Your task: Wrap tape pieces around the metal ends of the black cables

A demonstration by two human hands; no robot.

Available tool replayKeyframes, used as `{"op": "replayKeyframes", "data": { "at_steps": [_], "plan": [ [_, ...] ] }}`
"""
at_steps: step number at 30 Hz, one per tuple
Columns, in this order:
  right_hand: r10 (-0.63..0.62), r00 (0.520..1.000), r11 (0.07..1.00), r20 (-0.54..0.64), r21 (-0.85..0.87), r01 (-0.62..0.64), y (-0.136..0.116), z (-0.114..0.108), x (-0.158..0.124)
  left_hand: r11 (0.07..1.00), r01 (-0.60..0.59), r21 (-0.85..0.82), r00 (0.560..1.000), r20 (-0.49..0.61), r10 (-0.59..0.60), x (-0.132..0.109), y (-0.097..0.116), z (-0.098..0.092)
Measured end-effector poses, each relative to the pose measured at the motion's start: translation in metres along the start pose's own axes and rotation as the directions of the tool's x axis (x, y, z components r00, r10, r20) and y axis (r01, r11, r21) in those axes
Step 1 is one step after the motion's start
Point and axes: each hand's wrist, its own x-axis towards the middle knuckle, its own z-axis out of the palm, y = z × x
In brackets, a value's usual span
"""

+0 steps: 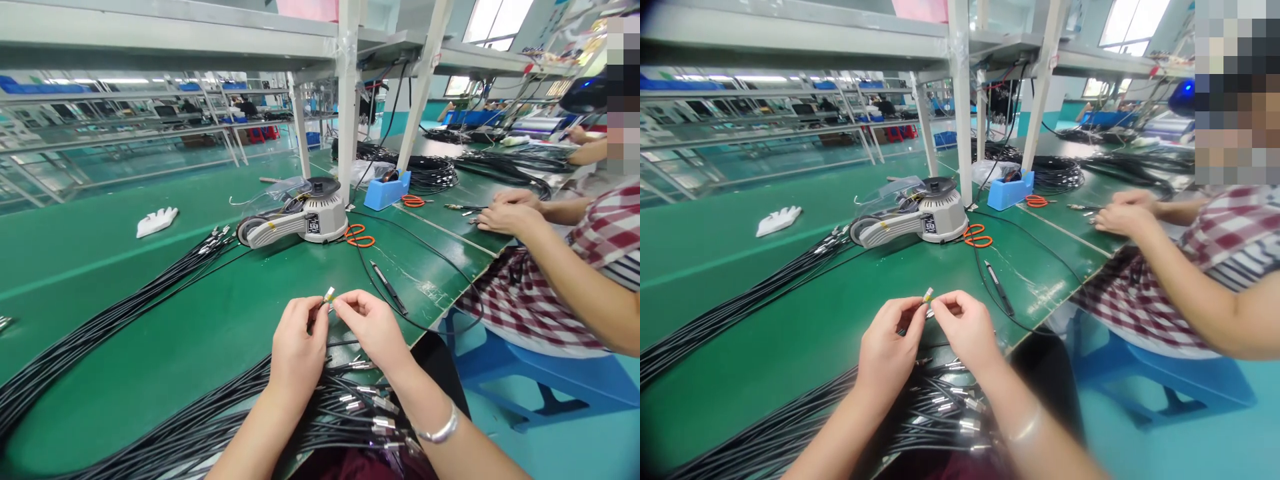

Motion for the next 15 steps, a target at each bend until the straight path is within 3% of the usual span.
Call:
{"op": "replayKeyframes", "data": {
  "at_steps": [7, 15],
  "plan": [
    [-0.028, 0.999, 0.999, 0.031, -0.026, 0.029, -0.0076, -0.0043, -0.0028, 0.998, 0.061, -0.033, 0.998, 0.025, -0.06, 0.0025, 0.0011, -0.004],
    [-0.066, 0.997, 0.997, 0.038, -0.039, 0.067, -0.0066, -0.0032, -0.0007, 0.916, 0.338, -0.217, 0.94, 0.131, -0.316, 0.0049, 0.0077, -0.0081]
  ]
}}
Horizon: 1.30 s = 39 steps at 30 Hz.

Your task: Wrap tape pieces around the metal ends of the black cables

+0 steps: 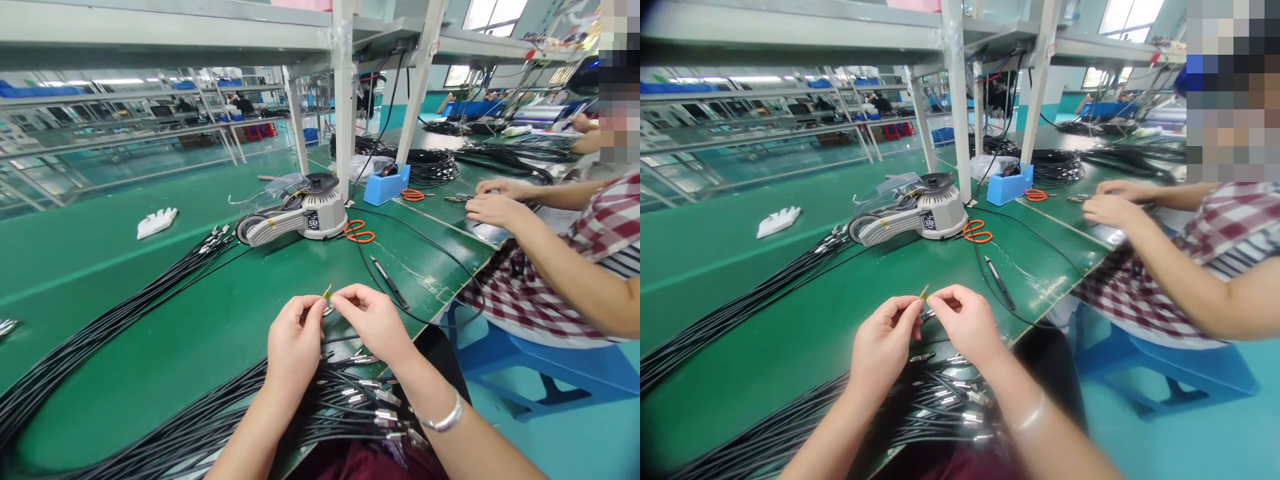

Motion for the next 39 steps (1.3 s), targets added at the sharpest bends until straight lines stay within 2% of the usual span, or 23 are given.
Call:
{"op": "replayKeyframes", "data": {
  "at_steps": [4, 8, 15, 21, 26, 30, 33, 36, 39],
  "plan": [
    [-0.004, 1.0, 1.0, 0.012, 0.028, 0.003, -0.003, 0.0, 0.001, 0.978, 0.128, -0.163, 0.991, 0.063, -0.119, 0.001, 0.003, -0.001],
    [-0.002, 1.0, 0.999, 0.023, 0.036, 0.002, -0.005, 0.001, 0.002, 0.931, 0.2, -0.305, 0.976, 0.143, -0.162, 0.001, 0.001, -0.001],
    [0.001, 1.0, 0.999, 0.031, 0.041, -0.002, -0.006, 0.001, 0.002, 0.872, 0.237, -0.429, 0.97, 0.163, -0.183, 0.003, 0.006, -0.002],
    [-0.01, 0.998, 0.998, 0.058, 0.069, 0.006, -0.005, 0.002, 0.004, 0.807, 0.272, -0.524, 0.958, 0.23, -0.173, 0.005, 0.002, -0.003],
    [-0.016, 0.998, 0.999, 0.064, 0.053, 0.013, -0.009, 0.003, 0.002, 0.813, 0.261, -0.52, 0.961, 0.221, -0.167, 0.005, 0.003, -0.004],
    [-0.028, 0.999, 1.0, 0.02, 0.008, 0.028, -0.015, 0.004, -0.005, 0.876, 0.197, -0.44, 0.979, 0.144, -0.147, 0.003, 0.007, -0.003],
    [-0.027, 0.999, 0.999, 0.02, 0.026, 0.026, -0.019, 0.004, -0.009, 0.94, 0.1, -0.327, 0.994, 0.068, -0.082, 0.001, 0.006, -0.002],
    [-0.029, 1.0, 1.0, 0.012, 0.013, 0.029, -0.023, 0.003, -0.013, 0.985, -0.121, -0.12, 0.992, -0.057, 0.115, -0.001, 0.003, -0.001],
    [-0.047, 0.999, 0.999, -0.025, 0.006, 0.047, -0.024, 0.0, -0.019, 0.937, -0.34, 0.084, 0.929, -0.126, 0.348, -0.003, 0.001, 0.0]
  ]
}}
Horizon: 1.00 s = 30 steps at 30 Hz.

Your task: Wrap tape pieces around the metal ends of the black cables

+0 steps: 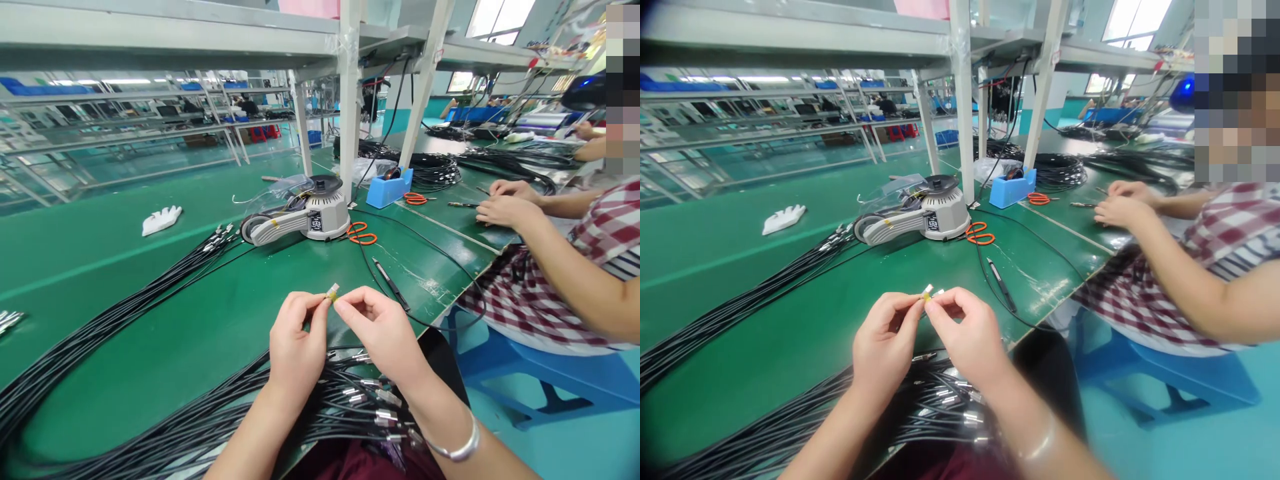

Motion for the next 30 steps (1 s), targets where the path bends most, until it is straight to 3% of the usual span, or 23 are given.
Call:
{"op": "replayKeyframes", "data": {
  "at_steps": [4, 10, 21, 30],
  "plan": [
    [0.03, 0.998, 0.995, -0.049, 0.093, -0.025, 0.001, -0.001, -0.008, 0.99, -0.099, 0.103, 0.994, -0.025, 0.102, -0.002, 0.001, 0.0],
    [0.138, 0.99, 0.96, -0.009, 0.249, -0.132, 0.007, 0.006, -0.006, 0.997, -0.078, 0.025, 0.996, -0.038, 0.079, -0.01, -0.006, 0.006],
    [0.156, 0.988, 0.968, -0.002, 0.199, -0.153, 0.011, 0.005, 0.0, 0.969, -0.244, 0.038, 0.97, 0.011, 0.244, -0.009, -0.003, 0.0],
    [0.159, 0.987, 0.971, -0.001, 0.18, -0.156, 0.011, 0.005, 0.003, 0.957, -0.278, 0.083, 0.961, 0.008, 0.278, -0.008, -0.001, 0.0]
  ]
}}
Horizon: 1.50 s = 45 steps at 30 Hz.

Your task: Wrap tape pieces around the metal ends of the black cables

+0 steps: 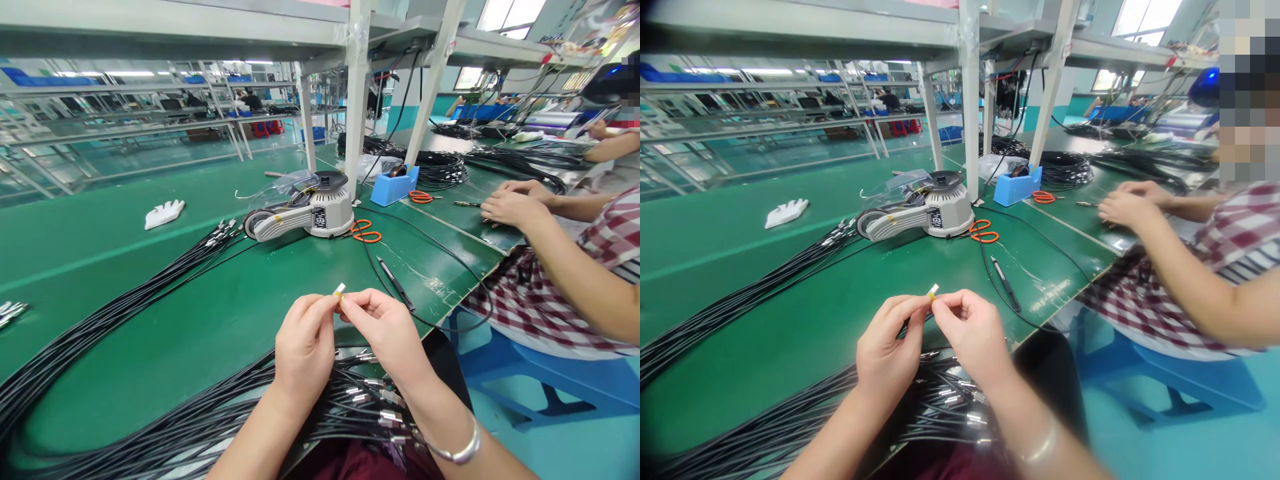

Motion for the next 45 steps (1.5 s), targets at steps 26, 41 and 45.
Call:
{"op": "replayKeyframes", "data": {
  "at_steps": [26, 41, 45],
  "plan": [
    [-0.023, 0.999, 0.998, -0.023, -0.065, 0.021, 0.004, 0.007, 0.003, 0.931, 0.364, 0.026, 0.927, 0.092, -0.365, 0.005, 0.003, -0.002],
    [-0.064, 0.998, 0.991, 0.006, -0.118, 0.064, -0.001, 0.007, 0.004, 0.574, 0.748, -0.334, 0.663, 0.347, -0.663, 0.015, 0.006, -0.007],
    [-0.07, 0.997, 0.989, 0.015, -0.128, 0.071, -0.001, 0.007, 0.004, 0.502, 0.766, -0.401, 0.638, 0.379, -0.671, 0.016, 0.006, -0.007]
  ]
}}
